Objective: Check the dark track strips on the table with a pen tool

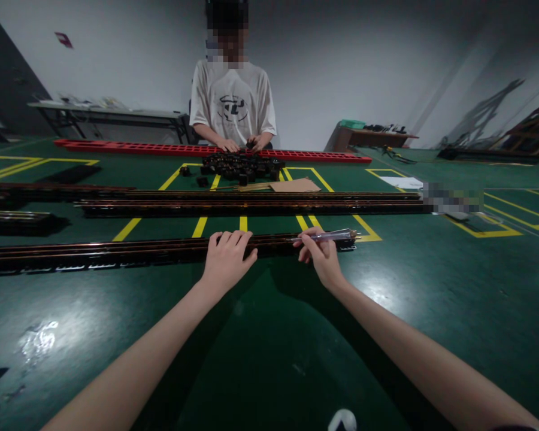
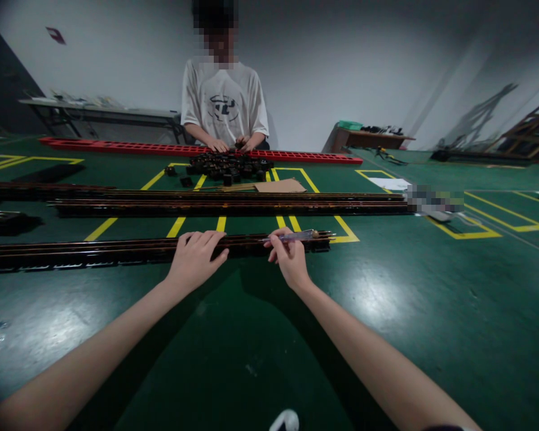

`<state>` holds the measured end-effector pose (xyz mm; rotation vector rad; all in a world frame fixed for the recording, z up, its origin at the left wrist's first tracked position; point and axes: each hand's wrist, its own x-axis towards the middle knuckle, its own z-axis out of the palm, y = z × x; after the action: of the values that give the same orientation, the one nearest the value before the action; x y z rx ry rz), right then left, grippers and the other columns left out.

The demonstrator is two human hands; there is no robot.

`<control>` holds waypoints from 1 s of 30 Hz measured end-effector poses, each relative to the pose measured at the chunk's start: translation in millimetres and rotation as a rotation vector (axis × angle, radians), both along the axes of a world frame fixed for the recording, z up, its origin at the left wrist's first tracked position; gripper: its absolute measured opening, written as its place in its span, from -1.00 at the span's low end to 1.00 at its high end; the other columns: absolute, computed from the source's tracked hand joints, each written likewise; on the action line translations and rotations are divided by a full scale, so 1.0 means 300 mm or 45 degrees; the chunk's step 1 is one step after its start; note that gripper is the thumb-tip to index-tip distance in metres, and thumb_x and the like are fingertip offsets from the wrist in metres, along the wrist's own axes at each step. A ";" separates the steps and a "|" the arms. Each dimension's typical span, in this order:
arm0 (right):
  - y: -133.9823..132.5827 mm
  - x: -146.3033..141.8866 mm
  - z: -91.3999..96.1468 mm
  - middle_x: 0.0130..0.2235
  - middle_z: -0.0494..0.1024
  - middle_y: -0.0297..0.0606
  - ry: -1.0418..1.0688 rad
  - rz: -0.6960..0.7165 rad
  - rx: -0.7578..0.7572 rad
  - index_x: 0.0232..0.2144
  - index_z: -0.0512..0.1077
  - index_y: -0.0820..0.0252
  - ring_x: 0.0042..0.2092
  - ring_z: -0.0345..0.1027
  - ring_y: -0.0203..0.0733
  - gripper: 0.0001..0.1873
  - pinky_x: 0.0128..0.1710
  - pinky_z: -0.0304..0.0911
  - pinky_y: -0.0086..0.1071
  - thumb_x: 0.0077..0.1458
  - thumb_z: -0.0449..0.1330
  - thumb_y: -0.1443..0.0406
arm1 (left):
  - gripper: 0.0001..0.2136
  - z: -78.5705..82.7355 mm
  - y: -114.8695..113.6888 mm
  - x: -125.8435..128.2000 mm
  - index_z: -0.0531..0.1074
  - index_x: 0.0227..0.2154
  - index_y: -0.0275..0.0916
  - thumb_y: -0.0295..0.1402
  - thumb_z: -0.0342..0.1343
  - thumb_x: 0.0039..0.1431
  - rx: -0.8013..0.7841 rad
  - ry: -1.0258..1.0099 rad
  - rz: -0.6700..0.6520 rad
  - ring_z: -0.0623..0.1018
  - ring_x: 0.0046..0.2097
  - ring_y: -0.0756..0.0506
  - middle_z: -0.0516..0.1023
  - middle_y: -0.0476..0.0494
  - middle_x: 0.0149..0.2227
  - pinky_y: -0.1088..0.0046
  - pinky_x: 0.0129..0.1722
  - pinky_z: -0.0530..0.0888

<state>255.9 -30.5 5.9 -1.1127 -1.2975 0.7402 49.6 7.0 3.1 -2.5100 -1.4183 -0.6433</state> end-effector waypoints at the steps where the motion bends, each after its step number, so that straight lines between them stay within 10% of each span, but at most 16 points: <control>1: 0.000 0.000 0.001 -0.45 0.49 -0.36 0.000 -0.002 -0.001 -0.40 0.31 0.17 -0.60 0.27 -0.43 -0.84 -0.65 0.10 -0.54 0.09 0.10 0.19 | -0.61 -0.001 0.001 0.000 0.36 -0.02 -0.29 -0.20 -0.16 0.23 0.006 0.003 -0.001 0.44 -0.05 -0.22 0.49 -0.25 -0.05 0.07 0.01 0.26; 30: -0.005 -0.005 0.014 -0.51 0.49 -0.37 0.088 -0.131 -0.024 -0.44 0.34 0.18 -0.62 0.27 -0.41 -0.85 -0.65 0.12 -0.51 0.04 0.13 0.21 | -0.65 -0.002 -0.015 0.011 0.39 -0.05 -0.29 -0.39 -0.20 0.22 0.053 -0.040 0.036 0.42 -0.01 -0.23 0.49 -0.28 -0.05 0.01 0.08 0.17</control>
<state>254.4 -32.0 10.2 -1.1503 -1.1685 0.7096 53.0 2.6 2.7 -2.4542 -1.4324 -0.7026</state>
